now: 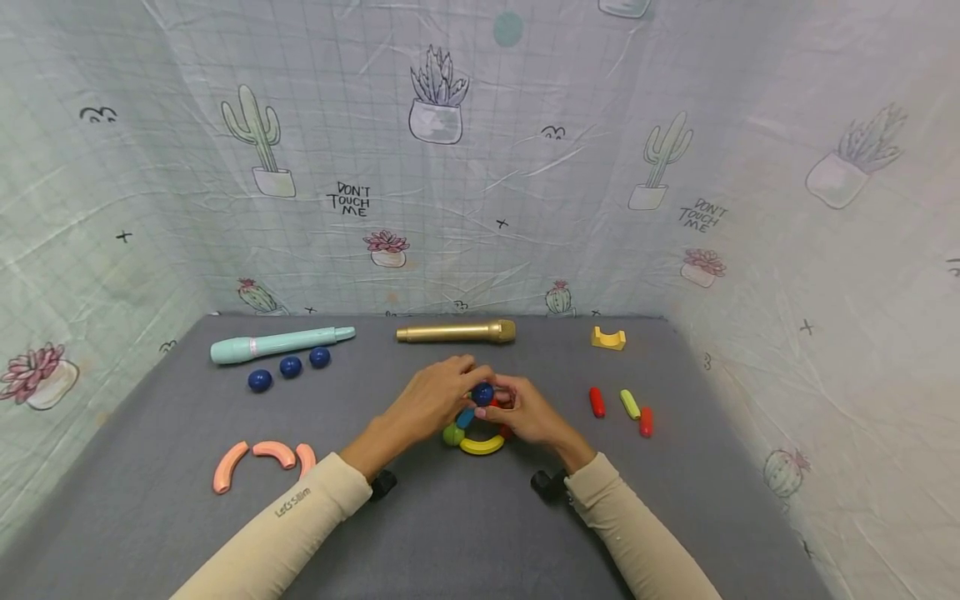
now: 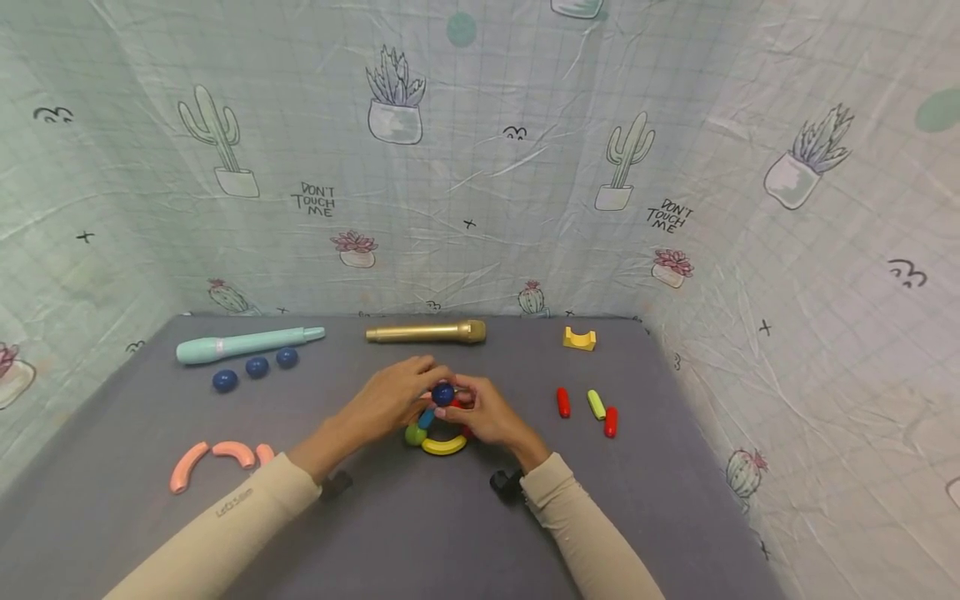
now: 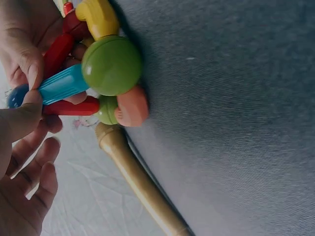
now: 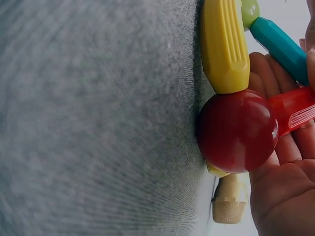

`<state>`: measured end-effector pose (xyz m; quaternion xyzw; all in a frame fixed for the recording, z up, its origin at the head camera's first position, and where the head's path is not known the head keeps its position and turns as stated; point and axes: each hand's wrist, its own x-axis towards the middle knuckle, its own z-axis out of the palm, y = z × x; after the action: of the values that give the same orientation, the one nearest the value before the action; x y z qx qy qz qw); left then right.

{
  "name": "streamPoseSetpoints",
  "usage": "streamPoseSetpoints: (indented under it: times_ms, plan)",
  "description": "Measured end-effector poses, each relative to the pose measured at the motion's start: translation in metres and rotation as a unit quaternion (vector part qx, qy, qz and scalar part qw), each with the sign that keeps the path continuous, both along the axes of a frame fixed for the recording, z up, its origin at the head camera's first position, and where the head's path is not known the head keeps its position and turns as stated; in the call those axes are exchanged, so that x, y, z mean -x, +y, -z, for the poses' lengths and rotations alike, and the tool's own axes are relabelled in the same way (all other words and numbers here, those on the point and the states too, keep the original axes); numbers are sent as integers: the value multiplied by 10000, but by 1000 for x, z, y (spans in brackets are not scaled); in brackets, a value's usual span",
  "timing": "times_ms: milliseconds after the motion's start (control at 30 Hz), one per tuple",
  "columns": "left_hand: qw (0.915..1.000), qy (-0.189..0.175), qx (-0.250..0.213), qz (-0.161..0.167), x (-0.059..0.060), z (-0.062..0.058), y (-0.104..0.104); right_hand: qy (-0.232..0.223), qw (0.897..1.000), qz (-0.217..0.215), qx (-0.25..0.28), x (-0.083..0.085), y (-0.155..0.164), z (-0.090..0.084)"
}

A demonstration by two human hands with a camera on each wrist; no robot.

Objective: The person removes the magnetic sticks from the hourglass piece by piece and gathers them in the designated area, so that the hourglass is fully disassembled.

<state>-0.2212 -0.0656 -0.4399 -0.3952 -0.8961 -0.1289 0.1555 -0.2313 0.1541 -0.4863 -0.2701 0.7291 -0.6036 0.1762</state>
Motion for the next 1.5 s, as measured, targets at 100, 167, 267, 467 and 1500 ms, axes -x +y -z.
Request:
streamPoseSetpoints:
  times_ms: [100,167,267,467,1500]
  plan:
    - [9999,-67,-118,-103,0,3,0,-13,10000,28,-34,0,1,1]
    - [9992,-209,-254,-214,1,4,-1,-24,10000,60,-38,0,1,1]
    - [9970,-434,-525,-373,0,3,-5,-31,9999,113,-52,0,1,1]
    - [9908,-733,-904,-694,2,1,-29,79,9997,135,-211,-1,2,1]
    - [9592,-836,981,-2517,84,14,-179,340,9989,98,-309,-4,-1,1]
